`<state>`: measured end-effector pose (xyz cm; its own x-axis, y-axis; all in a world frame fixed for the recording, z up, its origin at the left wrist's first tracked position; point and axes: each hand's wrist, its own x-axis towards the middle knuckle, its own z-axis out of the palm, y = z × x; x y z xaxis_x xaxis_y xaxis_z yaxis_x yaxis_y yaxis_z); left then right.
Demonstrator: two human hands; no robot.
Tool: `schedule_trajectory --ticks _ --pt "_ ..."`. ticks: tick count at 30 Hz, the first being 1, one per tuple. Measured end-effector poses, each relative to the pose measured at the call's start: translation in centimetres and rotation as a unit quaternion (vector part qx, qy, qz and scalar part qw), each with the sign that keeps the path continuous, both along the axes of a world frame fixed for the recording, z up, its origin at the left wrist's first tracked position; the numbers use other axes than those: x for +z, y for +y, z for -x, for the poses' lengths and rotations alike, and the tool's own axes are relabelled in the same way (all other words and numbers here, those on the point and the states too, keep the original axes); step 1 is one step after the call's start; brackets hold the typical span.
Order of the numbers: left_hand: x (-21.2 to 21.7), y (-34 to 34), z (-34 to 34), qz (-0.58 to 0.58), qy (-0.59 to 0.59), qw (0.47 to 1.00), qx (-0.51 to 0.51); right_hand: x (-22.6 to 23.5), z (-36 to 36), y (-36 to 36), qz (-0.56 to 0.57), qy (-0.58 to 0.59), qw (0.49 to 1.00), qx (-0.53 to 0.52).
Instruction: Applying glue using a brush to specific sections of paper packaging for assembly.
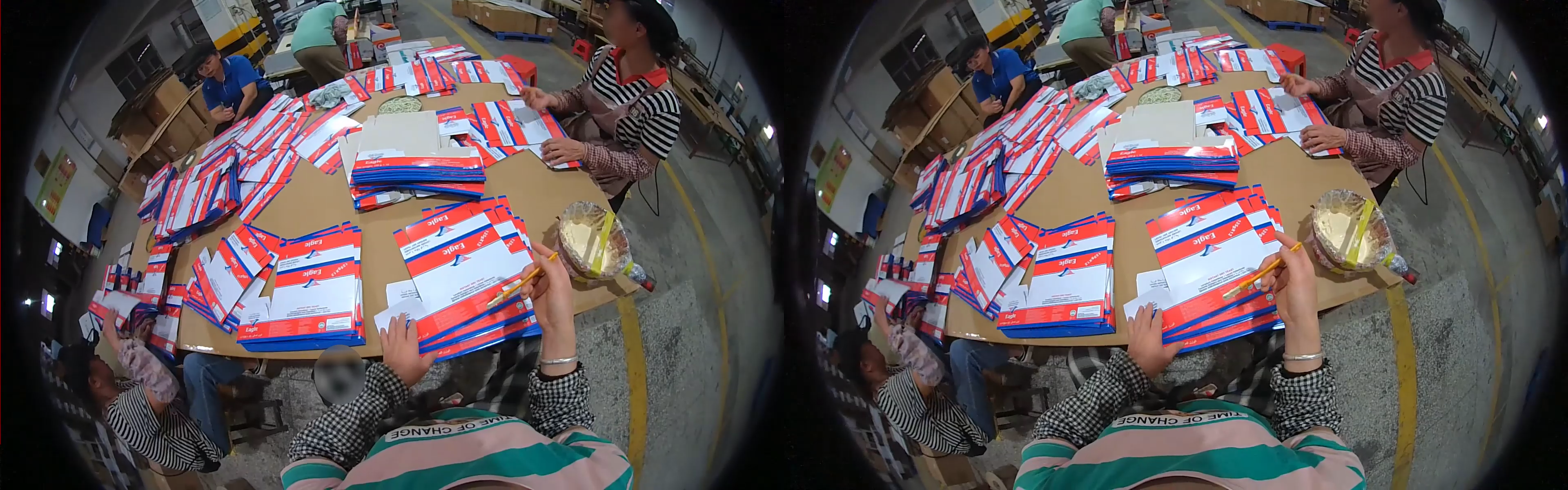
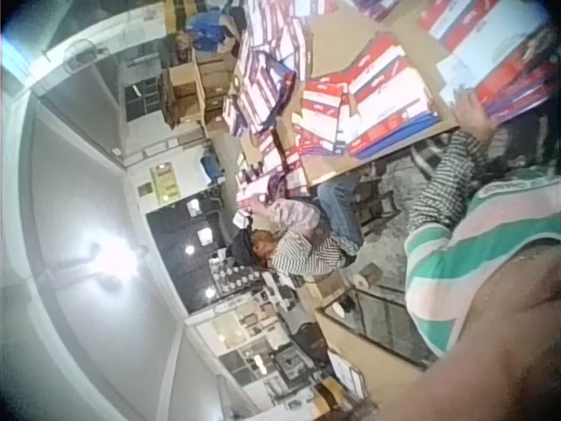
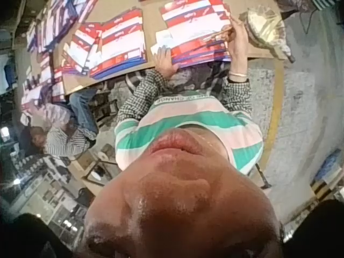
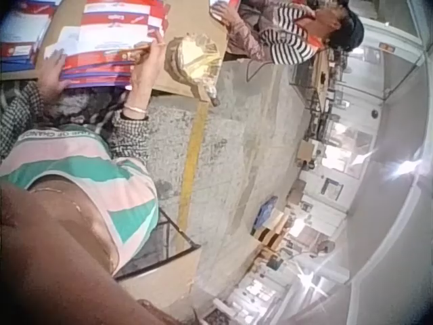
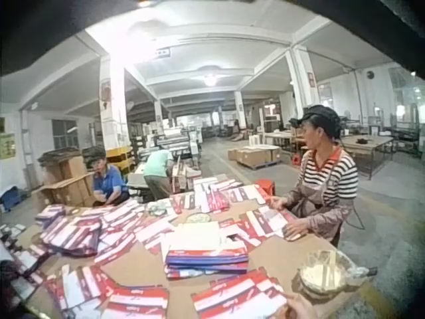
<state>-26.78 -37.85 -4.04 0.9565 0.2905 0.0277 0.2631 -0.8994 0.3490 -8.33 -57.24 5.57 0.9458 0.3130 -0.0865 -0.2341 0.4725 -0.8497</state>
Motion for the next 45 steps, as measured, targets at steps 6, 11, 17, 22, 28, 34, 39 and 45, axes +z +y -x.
schedule_trajectory --ticks 6,11,17,22,28,34,39,45 --pt "-0.4 0.7 1.2 0.023 -0.022 0.999 -0.043 0.2 0.1 -0.9 -0.003 -0.001 1.0 -0.026" --pt "0.2 1.9 1.6 0.061 -0.048 0.993 -0.089 0.6 0.4 -1.4 -0.01 -0.002 0.999 -0.041" --pt "2.7 3.5 0.8 0.149 -0.095 0.984 -0.003 1.8 0.4 -3.3 -0.085 -0.056 0.991 -0.089" --pt "6.5 4.1 -0.6 0.185 -0.177 0.963 0.079 3.0 0.6 -4.4 -0.103 -0.101 0.987 -0.072" --pt "8.6 3.7 -1.4 0.275 -0.285 0.915 0.083 2.6 1.3 -3.0 -0.087 -0.076 0.992 -0.053" --pt "9.6 2.8 -1.2 0.277 -0.254 0.925 0.063 2.4 1.6 -1.8 -0.053 -0.065 0.996 -0.038" --pt "8.2 3.2 -0.4 0.243 -0.231 0.942 0.018 3.5 1.1 -1.4 -0.005 -0.103 0.99 -0.101" --pt "7.8 3.2 0.4 0.246 -0.158 0.956 -0.004 5.3 0.9 -2.0 0.064 -0.129 0.989 -0.028"
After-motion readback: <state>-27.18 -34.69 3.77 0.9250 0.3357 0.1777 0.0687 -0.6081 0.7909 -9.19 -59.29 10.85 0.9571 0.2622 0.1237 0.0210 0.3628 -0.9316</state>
